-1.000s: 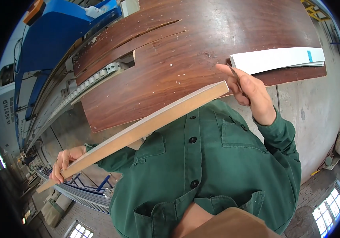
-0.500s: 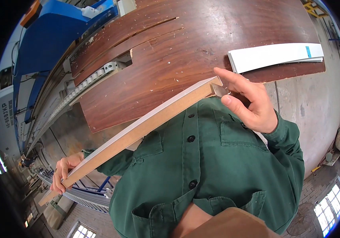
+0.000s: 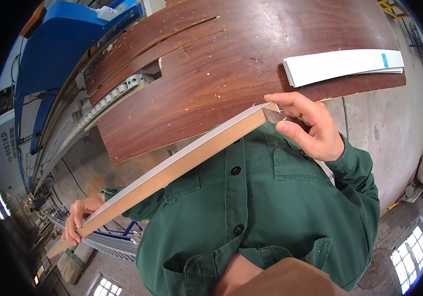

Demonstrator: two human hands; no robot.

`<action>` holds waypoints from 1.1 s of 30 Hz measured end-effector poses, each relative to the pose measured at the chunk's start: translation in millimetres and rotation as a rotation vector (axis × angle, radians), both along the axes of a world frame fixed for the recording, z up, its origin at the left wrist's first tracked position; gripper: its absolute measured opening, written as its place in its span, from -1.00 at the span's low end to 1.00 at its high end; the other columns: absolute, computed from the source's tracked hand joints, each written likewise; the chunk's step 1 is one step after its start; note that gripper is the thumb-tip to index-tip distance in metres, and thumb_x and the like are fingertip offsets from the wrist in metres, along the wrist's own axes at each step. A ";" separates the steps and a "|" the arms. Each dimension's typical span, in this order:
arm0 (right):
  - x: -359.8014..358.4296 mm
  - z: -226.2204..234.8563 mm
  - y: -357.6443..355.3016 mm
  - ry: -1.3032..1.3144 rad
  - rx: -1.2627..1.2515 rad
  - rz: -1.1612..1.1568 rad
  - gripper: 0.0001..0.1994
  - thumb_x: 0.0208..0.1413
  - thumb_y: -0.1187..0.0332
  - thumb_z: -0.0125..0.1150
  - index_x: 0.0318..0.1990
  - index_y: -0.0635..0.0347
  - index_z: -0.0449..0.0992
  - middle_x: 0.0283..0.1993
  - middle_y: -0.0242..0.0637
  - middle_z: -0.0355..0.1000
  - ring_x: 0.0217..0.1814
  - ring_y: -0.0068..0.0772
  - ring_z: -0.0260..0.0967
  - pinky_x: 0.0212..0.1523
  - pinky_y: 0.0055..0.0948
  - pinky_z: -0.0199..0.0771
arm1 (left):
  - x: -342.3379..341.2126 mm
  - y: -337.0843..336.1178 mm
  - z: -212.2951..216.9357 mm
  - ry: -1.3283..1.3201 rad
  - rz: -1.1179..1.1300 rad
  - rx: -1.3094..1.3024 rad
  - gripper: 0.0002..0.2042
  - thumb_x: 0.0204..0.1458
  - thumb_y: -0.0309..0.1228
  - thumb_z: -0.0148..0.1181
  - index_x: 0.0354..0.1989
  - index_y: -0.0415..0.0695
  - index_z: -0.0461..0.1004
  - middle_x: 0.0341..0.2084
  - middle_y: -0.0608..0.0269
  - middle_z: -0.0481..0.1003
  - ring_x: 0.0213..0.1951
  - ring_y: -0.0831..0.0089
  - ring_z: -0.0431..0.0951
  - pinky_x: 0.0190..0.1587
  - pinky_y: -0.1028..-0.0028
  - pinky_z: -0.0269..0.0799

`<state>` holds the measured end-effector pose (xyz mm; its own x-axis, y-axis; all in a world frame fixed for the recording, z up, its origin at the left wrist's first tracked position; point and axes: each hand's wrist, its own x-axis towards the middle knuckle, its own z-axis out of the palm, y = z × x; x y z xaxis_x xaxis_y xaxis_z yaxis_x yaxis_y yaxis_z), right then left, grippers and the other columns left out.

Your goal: Measuring, marking, and feeding wooden panels into a processing machine on a factory floor.

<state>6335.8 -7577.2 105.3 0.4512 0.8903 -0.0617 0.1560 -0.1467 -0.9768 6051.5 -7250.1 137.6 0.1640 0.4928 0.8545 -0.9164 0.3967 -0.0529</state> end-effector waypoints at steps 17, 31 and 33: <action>0.9 -21.0 -3.2 0.127 0.062 0.021 -0.77 0.04 0.47 0.03 -0.15 0.38 0.29 -0.45 -0.38 0.33 -0.48 -0.74 0.15 -0.45 -0.70 0.15 | -8.1 -5.8 5.7 0.082 0.088 -0.099 -0.65 -0.15 -0.54 0.14 -0.11 -0.08 0.39 -0.41 0.34 0.51 -0.38 0.52 0.52 -0.33 0.51 0.38; 29.5 -24.1 18.9 0.533 -0.077 -0.001 -0.70 0.10 0.28 0.00 -0.14 0.36 0.29 -0.52 -0.53 0.22 -0.52 -0.79 0.09 -0.54 -0.75 0.08 | -6.0 -1.9 -6.2 0.148 0.069 -0.193 -0.61 -0.24 -0.55 0.23 -0.14 -0.06 0.42 -0.42 0.38 0.50 -0.40 0.55 0.50 -0.33 0.49 0.35; 48.9 -35.4 47.2 0.289 -0.263 -0.028 -0.57 0.10 0.16 -0.01 -0.03 0.37 0.26 -0.59 -0.56 0.13 -0.57 -0.76 0.03 -0.59 -0.73 0.03 | -6.7 2.3 3.0 0.176 0.087 -0.121 -0.57 -0.25 -0.49 0.27 -0.10 -0.06 0.39 -0.39 0.40 0.48 -0.38 0.57 0.48 -0.32 0.50 0.30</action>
